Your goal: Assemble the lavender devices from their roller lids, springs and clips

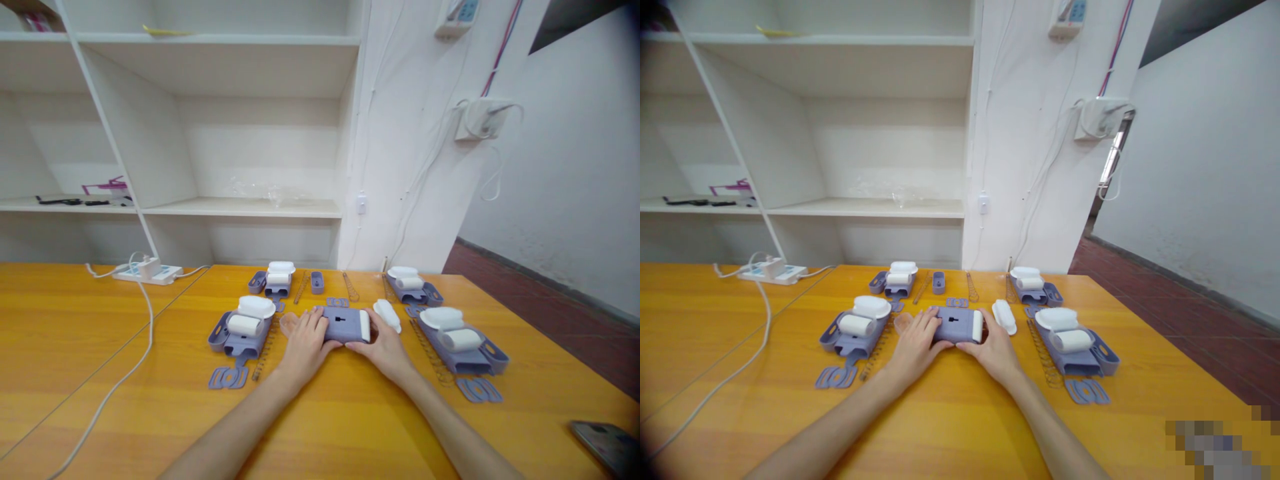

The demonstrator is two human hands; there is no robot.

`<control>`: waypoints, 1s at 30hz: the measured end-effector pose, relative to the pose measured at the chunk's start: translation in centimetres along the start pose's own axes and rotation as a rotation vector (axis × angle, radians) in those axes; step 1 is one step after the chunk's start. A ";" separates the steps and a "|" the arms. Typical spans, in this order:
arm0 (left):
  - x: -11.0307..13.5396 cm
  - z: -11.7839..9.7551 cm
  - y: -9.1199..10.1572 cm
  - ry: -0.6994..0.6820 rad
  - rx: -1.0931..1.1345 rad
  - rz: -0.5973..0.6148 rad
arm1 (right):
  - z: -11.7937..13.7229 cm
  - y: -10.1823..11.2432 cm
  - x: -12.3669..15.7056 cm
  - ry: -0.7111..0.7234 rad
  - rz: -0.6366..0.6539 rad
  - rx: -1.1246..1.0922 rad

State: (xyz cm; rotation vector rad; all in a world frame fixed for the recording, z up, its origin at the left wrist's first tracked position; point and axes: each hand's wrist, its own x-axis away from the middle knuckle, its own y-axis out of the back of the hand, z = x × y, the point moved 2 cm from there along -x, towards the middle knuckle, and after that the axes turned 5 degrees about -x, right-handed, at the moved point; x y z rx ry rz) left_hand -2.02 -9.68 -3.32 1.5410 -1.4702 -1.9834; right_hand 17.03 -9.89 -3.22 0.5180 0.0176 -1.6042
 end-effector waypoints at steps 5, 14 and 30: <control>0.0 0.0 -0.1 -0.004 0.005 0.005 | 0.3 0.2 0.2 0.002 0.043 0.002; 0.1 0.0 -0.5 -0.042 0.017 0.009 | 0.0 1.2 0.3 0.000 0.102 0.064; -0.7 -0.2 0.9 -0.016 0.039 -0.076 | 1.4 0.3 1.8 0.455 0.004 0.395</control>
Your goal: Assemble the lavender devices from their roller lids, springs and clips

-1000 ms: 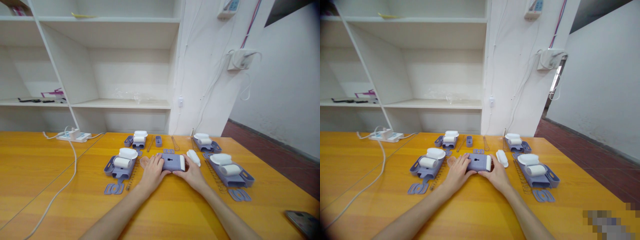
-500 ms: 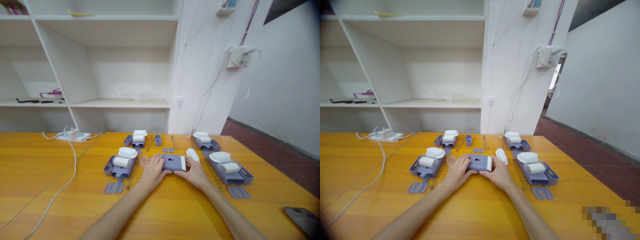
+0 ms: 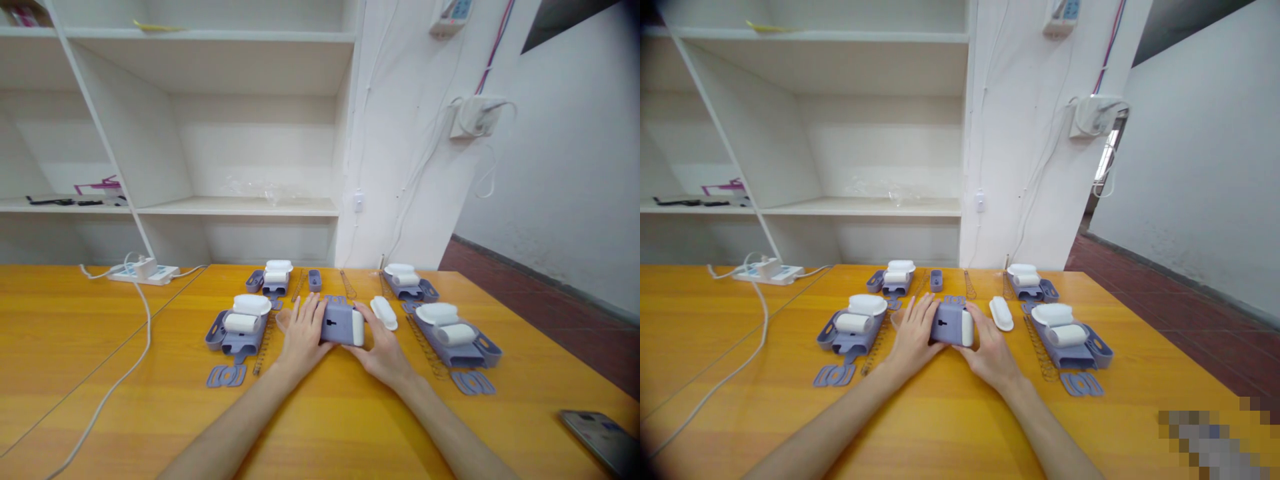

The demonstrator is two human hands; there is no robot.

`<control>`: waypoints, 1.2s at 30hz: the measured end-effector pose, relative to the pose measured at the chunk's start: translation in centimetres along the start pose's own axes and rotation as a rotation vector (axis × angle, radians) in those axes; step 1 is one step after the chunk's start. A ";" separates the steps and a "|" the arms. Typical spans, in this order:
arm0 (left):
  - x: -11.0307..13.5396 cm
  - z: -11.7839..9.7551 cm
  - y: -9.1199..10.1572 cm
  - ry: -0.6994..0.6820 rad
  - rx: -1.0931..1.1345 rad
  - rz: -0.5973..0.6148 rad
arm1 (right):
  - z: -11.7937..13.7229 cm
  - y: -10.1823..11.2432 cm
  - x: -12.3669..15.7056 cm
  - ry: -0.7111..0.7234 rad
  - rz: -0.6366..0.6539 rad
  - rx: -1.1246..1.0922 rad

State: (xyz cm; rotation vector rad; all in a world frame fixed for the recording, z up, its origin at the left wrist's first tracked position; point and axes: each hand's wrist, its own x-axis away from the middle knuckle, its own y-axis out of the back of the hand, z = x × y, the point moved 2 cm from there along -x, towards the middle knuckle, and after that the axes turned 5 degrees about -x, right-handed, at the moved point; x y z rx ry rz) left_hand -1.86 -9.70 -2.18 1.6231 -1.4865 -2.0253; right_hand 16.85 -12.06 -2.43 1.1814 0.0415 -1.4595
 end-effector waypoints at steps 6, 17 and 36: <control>0.3 0.3 -0.6 0.004 0.097 0.025 | -0.9 -0.1 0.2 -0.044 0.005 0.043; 0.3 0.2 -0.4 -0.008 0.105 0.052 | -1.4 0.3 0.2 0.059 0.016 0.159; 0.2 0.0 -0.2 0.001 0.078 0.056 | -1.6 -0.1 0.4 0.040 0.034 0.148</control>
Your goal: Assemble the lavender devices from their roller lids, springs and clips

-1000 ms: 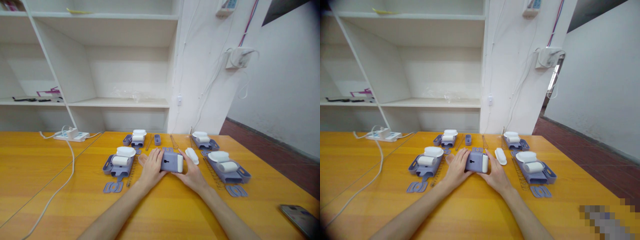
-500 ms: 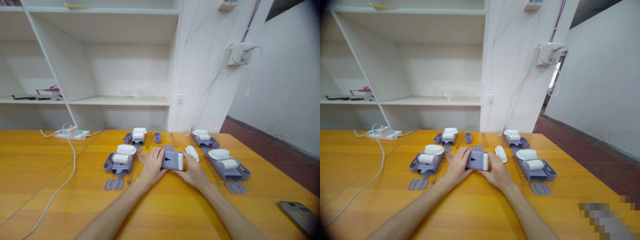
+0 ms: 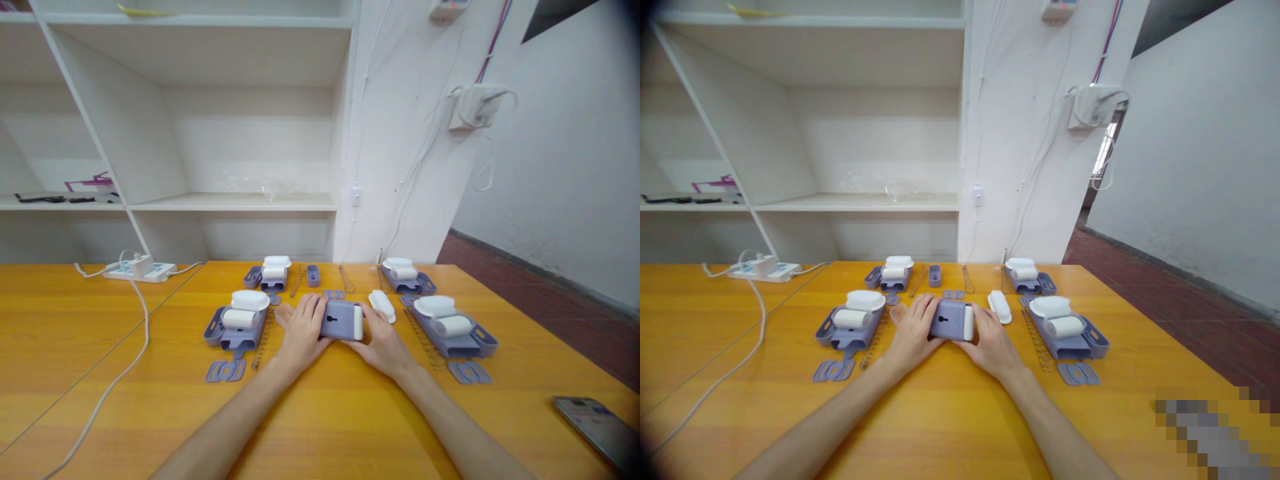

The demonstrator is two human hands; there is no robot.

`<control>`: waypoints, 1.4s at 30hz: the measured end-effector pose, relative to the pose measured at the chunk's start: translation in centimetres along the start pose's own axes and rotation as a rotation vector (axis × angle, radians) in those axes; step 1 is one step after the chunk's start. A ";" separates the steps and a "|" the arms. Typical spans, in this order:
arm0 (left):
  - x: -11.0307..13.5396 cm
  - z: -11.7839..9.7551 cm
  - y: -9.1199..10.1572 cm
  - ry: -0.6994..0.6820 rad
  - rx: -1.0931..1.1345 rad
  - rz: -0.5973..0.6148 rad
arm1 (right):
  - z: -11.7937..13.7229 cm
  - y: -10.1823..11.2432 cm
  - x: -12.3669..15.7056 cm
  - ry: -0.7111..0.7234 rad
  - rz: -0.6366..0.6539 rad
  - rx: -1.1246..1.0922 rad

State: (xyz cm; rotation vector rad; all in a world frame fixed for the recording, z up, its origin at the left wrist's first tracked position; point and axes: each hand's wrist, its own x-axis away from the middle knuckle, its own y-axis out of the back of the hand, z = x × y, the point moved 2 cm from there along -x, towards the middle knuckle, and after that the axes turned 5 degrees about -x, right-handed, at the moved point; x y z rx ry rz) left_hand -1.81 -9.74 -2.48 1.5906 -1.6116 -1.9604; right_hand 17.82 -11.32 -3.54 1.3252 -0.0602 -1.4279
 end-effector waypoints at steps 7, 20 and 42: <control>0.0 0.2 0.0 0.009 0.007 -0.001 | 0.1 -0.8 0.2 -0.074 0.030 -0.060; -0.1 0.0 0.0 0.001 -0.003 -0.010 | 0.5 -0.5 -0.2 -0.076 0.037 -0.126; 0.1 -0.3 -0.1 0.005 -0.090 0.057 | 0.0 0.4 -0.2 -0.242 -0.026 0.259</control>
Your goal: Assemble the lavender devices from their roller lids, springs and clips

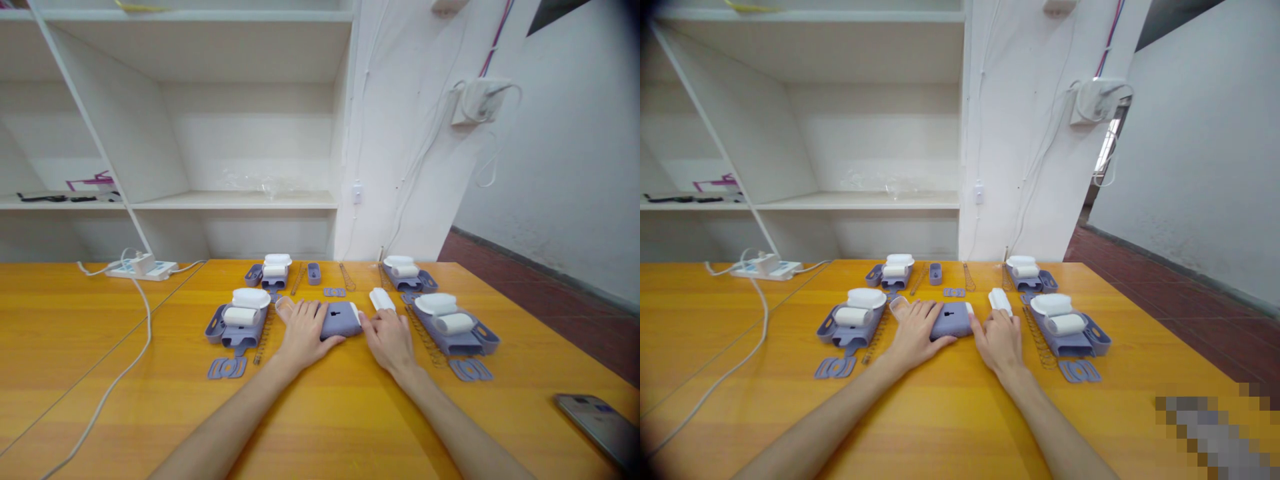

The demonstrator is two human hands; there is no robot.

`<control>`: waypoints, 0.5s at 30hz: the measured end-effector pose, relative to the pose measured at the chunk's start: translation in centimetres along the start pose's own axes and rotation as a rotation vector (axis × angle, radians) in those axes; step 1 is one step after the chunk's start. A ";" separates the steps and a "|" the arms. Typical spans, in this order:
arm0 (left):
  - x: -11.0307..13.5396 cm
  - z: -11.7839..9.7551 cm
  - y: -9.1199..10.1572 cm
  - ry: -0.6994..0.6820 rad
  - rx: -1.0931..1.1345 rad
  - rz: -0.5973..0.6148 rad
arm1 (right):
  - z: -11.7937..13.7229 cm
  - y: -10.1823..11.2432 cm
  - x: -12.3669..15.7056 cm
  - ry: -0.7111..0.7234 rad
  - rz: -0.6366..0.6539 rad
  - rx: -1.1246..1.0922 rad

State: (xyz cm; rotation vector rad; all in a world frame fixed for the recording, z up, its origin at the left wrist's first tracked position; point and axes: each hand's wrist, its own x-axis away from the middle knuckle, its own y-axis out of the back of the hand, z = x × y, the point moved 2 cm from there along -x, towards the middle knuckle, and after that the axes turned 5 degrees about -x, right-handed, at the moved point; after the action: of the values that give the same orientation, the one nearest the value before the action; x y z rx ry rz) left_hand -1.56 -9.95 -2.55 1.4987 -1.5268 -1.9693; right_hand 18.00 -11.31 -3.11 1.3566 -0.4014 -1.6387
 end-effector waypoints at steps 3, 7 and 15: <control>0.0 0.1 -0.1 0.001 0.011 -0.008 | 0.0 0.2 0.1 0.025 -0.016 0.052; 0.0 0.2 -0.3 -0.013 0.027 -0.010 | 0.0 0.6 0.1 0.000 -0.039 0.075; 0.0 -0.1 0.0 -0.151 0.124 0.037 | 0.0 0.8 0.1 0.020 -0.088 0.028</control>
State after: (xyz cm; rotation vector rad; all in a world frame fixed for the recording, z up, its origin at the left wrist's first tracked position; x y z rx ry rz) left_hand -1.50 -10.00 -2.58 1.3831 -1.7552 -2.0414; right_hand 18.39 -11.82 -2.60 1.4283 -0.3585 -1.6957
